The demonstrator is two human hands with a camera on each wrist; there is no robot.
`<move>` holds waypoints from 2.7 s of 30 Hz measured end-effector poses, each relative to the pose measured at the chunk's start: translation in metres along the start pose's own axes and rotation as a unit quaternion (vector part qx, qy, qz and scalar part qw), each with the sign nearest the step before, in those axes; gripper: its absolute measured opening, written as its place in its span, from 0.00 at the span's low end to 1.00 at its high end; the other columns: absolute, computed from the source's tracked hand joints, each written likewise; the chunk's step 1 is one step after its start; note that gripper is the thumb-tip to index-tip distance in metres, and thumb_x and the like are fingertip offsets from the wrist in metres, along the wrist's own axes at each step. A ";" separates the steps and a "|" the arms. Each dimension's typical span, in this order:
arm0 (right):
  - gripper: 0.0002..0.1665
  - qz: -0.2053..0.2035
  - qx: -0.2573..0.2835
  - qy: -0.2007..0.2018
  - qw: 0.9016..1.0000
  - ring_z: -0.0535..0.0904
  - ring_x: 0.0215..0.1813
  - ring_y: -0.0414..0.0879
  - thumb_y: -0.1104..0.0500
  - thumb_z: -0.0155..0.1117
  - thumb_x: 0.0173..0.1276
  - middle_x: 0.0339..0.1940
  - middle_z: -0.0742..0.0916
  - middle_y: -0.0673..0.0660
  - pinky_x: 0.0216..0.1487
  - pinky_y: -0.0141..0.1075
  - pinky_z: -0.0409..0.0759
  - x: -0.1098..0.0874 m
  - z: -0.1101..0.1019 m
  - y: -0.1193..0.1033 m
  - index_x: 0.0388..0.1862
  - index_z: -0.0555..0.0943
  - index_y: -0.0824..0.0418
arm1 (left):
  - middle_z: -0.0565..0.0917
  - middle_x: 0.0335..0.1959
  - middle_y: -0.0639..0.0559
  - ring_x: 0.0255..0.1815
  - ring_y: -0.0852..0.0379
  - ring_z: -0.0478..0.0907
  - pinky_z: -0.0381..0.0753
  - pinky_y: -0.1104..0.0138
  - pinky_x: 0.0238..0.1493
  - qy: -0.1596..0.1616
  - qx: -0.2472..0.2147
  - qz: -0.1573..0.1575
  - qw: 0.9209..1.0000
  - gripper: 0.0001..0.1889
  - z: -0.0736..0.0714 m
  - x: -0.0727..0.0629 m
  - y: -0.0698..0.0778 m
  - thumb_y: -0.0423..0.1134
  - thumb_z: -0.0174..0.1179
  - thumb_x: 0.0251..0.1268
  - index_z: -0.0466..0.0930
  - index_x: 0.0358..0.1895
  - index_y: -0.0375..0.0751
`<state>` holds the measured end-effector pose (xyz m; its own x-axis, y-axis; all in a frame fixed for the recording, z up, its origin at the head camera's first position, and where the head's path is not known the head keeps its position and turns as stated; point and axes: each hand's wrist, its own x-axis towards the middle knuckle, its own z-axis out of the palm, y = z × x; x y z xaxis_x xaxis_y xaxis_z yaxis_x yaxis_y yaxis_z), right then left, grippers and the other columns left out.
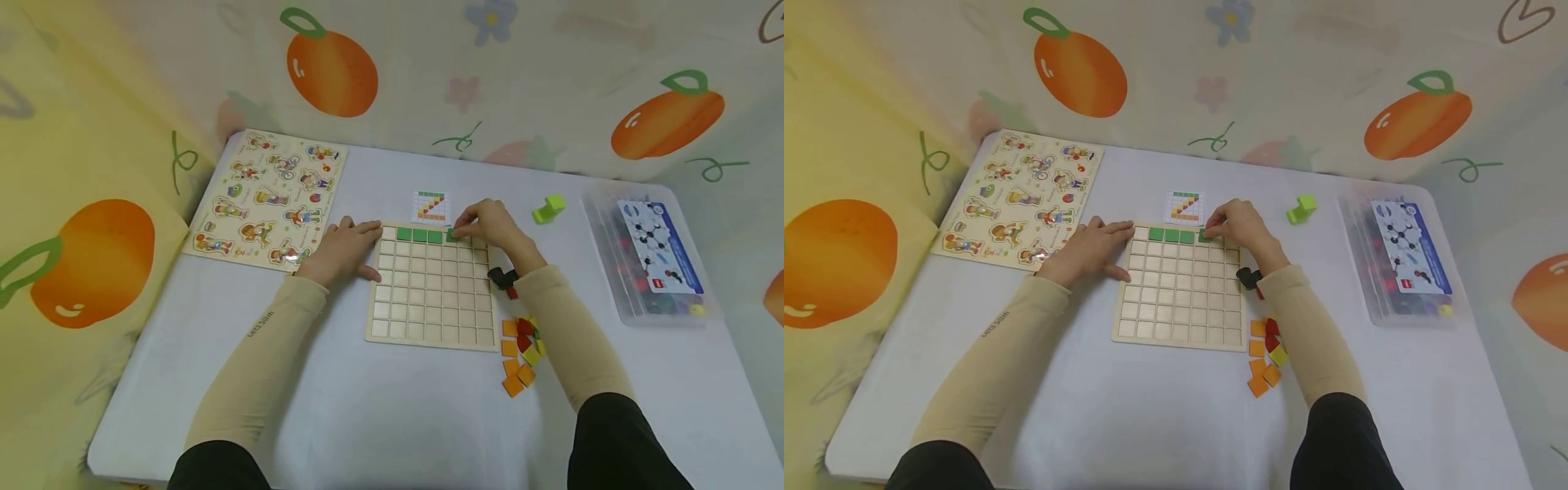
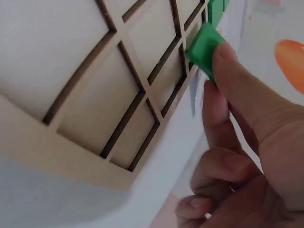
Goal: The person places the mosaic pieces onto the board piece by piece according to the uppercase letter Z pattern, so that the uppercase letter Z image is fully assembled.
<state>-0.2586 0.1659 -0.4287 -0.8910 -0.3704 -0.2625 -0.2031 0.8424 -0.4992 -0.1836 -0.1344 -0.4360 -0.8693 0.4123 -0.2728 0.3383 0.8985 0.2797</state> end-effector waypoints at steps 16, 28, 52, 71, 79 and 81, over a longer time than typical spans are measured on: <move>0.17 0.045 -0.074 -0.023 0.996 0.83 0.60 0.60 0.48 0.71 0.70 0.58 0.90 0.61 0.58 0.54 0.81 0.000 0.007 -0.015 0.49 0.91 0.58 | 0.60 0.85 0.52 0.66 0.42 0.67 0.70 0.49 0.63 -0.001 0.002 -0.006 1.000 0.55 0.001 0.001 0.001 0.62 0.74 0.49 0.60 0.81 0.46; 0.16 0.010 -0.071 -0.011 0.997 0.82 0.64 0.62 0.54 0.67 0.74 0.59 0.89 0.64 0.67 0.55 0.77 -0.040 -0.005 0.005 0.53 0.90 0.62 | 0.59 0.85 0.53 0.68 0.41 0.67 0.69 0.49 0.64 -0.007 -0.004 -0.008 1.000 0.55 0.003 0.003 -0.001 0.62 0.73 0.50 0.60 0.82 0.47; 0.13 0.065 -0.059 -0.023 0.996 0.83 0.51 0.61 0.55 0.72 0.68 0.44 0.93 0.64 0.49 0.46 0.77 -0.134 -0.014 0.071 0.45 0.92 0.62 | 0.58 0.85 0.51 0.68 0.40 0.66 0.69 0.47 0.63 -0.009 -0.008 -0.003 1.000 0.56 0.002 0.003 -0.002 0.61 0.73 0.51 0.59 0.82 0.44; 0.13 0.075 -0.001 -0.140 0.987 0.79 0.44 0.50 0.59 0.74 0.65 0.44 0.92 0.64 0.46 0.38 0.80 -0.162 -0.024 0.081 0.45 0.90 0.66 | 0.58 0.85 0.51 0.67 0.41 0.66 0.69 0.48 0.63 -0.005 -0.017 -0.006 1.000 0.55 0.001 0.003 -0.004 0.60 0.74 0.51 0.59 0.82 0.46; 0.18 0.101 -0.004 -0.180 0.978 0.76 0.39 0.46 0.57 0.82 0.57 0.34 0.85 0.54 0.42 0.36 0.77 -0.160 -0.015 0.077 0.42 0.85 0.64 | 0.58 0.86 0.52 0.67 0.41 0.66 0.68 0.48 0.64 -0.009 -0.024 -0.004 1.000 0.55 0.001 0.003 -0.003 0.60 0.74 0.50 0.60 0.82 0.46; 0.18 0.102 -0.015 -0.174 0.979 0.75 0.38 0.46 0.56 0.82 0.57 0.32 0.84 0.53 0.41 0.36 0.76 -0.159 -0.012 0.075 0.40 0.84 0.63 | 0.58 0.86 0.52 0.67 0.41 0.66 0.68 0.48 0.64 -0.009 -0.024 -0.003 1.000 0.55 0.001 0.002 -0.002 0.60 0.74 0.50 0.59 0.82 0.46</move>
<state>-0.1365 0.2924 -0.4146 -0.7236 -0.2998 -0.6217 -0.0519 0.9218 -0.3841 -0.1860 -0.1356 -0.4381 -0.8642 0.4102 -0.2914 0.3150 0.8927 0.3224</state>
